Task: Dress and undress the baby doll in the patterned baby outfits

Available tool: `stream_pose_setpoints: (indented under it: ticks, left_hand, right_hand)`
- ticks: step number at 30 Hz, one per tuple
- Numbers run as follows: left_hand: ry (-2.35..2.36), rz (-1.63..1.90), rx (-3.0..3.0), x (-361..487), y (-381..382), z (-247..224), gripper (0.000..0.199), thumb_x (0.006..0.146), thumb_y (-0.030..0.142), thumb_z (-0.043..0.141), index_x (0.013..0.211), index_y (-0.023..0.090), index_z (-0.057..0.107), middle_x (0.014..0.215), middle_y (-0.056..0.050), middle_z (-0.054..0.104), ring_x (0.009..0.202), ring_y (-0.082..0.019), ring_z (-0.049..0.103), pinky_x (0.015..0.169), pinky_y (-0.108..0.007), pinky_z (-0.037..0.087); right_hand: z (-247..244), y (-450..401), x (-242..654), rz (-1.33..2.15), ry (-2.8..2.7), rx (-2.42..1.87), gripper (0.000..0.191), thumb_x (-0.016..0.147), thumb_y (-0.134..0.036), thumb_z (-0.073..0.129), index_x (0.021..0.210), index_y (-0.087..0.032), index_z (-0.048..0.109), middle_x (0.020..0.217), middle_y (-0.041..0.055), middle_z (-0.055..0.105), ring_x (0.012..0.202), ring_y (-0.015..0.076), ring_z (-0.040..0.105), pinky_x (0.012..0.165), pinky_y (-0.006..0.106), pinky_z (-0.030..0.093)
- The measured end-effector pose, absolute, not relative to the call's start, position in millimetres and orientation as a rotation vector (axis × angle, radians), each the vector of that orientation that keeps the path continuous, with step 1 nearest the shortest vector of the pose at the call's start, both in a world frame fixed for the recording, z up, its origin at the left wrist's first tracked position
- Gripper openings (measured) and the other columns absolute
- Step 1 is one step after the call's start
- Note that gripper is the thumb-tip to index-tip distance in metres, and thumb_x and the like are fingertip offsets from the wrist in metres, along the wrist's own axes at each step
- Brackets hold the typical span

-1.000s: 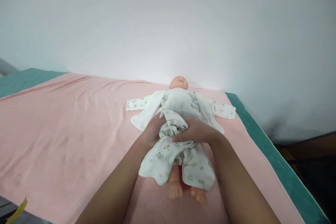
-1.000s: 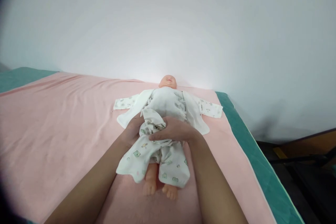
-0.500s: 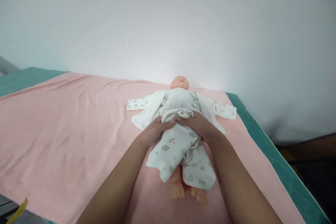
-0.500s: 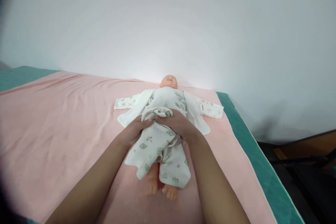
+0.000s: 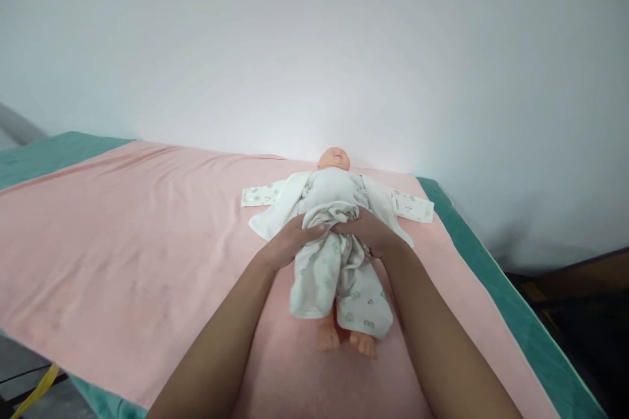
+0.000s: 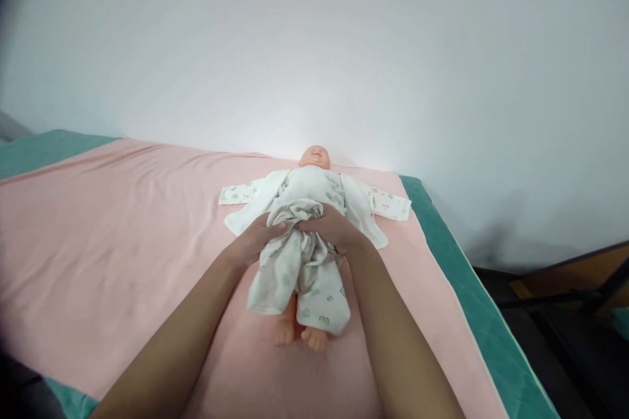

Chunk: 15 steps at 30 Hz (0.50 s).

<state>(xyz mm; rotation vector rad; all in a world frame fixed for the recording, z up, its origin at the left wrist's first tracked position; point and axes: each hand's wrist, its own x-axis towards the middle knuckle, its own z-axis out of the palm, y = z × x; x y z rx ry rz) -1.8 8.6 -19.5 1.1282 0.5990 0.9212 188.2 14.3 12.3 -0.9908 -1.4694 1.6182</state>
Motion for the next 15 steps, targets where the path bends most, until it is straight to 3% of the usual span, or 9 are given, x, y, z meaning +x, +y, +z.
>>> stream_pose_setpoints:
  ticks: [6, 11, 15]
  left_hand:
    - [0.752, 0.873, 1.312, -7.2, -7.2, -14.5, 0.044, 0.07, 0.035, 0.079, 0.109, 0.016, 0.069, 0.106, -0.01, 0.072, 0.102, -0.03, 0.064, 0.088, -0.04, 0.049]
    - [0.555, 1.066, 0.982, -2.0, -26.4, -17.7, 0.042, 0.077, 0.033, 0.074, 0.113, 0.012, 0.067, 0.105, -0.013, 0.071, 0.095, -0.028, 0.067, 0.085, -0.039, 0.051]
    - [0.5, 1.103, 0.823, 4.5, -46.6, -11.0, 0.041, 0.079, 0.031, 0.071, 0.113, 0.011, 0.066, 0.098, -0.013, 0.072, 0.088, -0.025, 0.068, 0.081, -0.036, 0.053]
  right_hand:
    - [11.2, 8.6, 182.6, 1.313, -1.665, -1.012, 0.045, 0.07, -0.034, 0.078, 0.111, -0.019, 0.07, 0.105, 0.0055, 0.073, 0.106, 0.0262, 0.063, 0.092, 0.04, 0.048]
    - [18.9, -2.2, 184.5, 1.395, -1.86, -1.032, 0.047, 0.075, -0.041, 0.074, 0.117, -0.022, 0.067, 0.11, 0.0046, 0.071, 0.105, 0.0258, 0.064, 0.087, 0.037, 0.05]
    - [24.2, -13.0, 191.5, 1.378, -2.015, -1.239, 0.043, 0.072, -0.044, 0.075, 0.109, -0.024, 0.07, 0.108, 0.0043, 0.072, 0.1, 0.0276, 0.065, 0.083, 0.038, 0.051]
